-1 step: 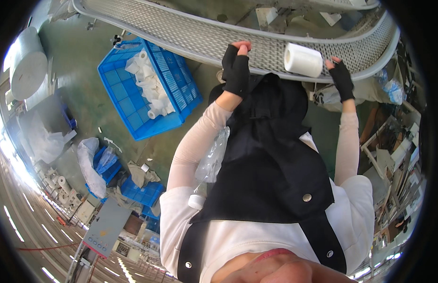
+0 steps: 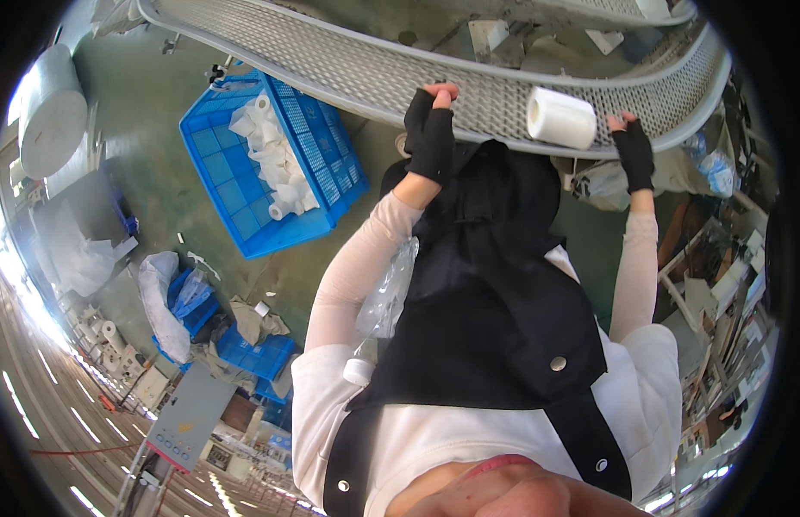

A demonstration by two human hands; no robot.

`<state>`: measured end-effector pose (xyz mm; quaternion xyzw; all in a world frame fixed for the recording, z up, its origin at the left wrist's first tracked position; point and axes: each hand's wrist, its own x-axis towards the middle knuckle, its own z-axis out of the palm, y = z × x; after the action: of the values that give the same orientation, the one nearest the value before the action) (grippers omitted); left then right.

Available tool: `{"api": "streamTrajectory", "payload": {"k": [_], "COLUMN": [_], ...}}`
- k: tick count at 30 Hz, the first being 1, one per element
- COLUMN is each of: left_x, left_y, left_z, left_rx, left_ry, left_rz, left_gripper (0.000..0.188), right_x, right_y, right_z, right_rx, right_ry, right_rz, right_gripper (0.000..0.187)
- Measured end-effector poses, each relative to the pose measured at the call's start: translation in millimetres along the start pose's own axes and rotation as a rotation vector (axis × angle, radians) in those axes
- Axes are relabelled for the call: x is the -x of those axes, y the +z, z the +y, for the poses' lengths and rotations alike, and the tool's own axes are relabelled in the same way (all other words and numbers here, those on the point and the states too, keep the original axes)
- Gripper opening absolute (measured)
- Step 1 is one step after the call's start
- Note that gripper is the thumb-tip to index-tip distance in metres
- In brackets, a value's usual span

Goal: The person picks up paper rolls from a basket, places them on a conveyor belt, and applies water from a plastic bottle to the end of the rolls to seal them, smoothing the paper by hand.

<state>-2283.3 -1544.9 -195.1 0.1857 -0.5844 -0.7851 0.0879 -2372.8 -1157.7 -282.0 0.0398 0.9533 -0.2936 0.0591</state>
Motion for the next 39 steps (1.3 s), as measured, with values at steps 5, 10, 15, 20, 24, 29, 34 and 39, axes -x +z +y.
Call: {"api": "streamTrajectory", "payload": {"k": [5,10,15,20,24,29,34,39], "left_x": [5.1,5.2,18.5,28.9,18.5,-0.5,-16.8,-15.4], "left_y": [-9.7,-21.2,-51.7,-63.9,-72.4,-46.8,-5.8,17.9], "left_z": [11.5,22.5,36.2,54.3,33.7,51.7,50.6,36.5], "left_rx": [-0.051,-0.034,-0.136,0.228,0.001,0.073,0.160,0.120], "left_ry": [-0.041,0.001,-0.085,-0.142,-0.021,-0.136,-0.160,0.064], "left_rz": [0.063,0.136,0.309,0.354,0.339,0.106,-0.129,-0.204], "left_gripper": [0.020,0.015,0.022,0.029,0.021,0.007,0.015,0.022], "right_x": [-65.7,-144.4,-172.9,-214.9,-238.7,-164.2,-56.9,18.4], "right_y": [-5.4,81.5,126.0,148.9,128.7,45.0,6.3,9.0], "right_z": [-97.1,-215.5,-305.9,-312.5,-265.0,-250.2,-214.7,-207.7], "right_rx": [-0.161,-0.012,0.309,0.539,0.530,-0.431,-1.428,-1.696], "right_ry": [-0.330,-0.696,-0.739,-0.662,-0.767,-0.541,0.194,0.299], "right_rz": [0.238,0.107,0.244,0.110,0.388,0.123,-0.615,-0.583], "right_gripper": [0.046,0.043,0.059,0.064,0.048,0.041,0.057,0.067]}}
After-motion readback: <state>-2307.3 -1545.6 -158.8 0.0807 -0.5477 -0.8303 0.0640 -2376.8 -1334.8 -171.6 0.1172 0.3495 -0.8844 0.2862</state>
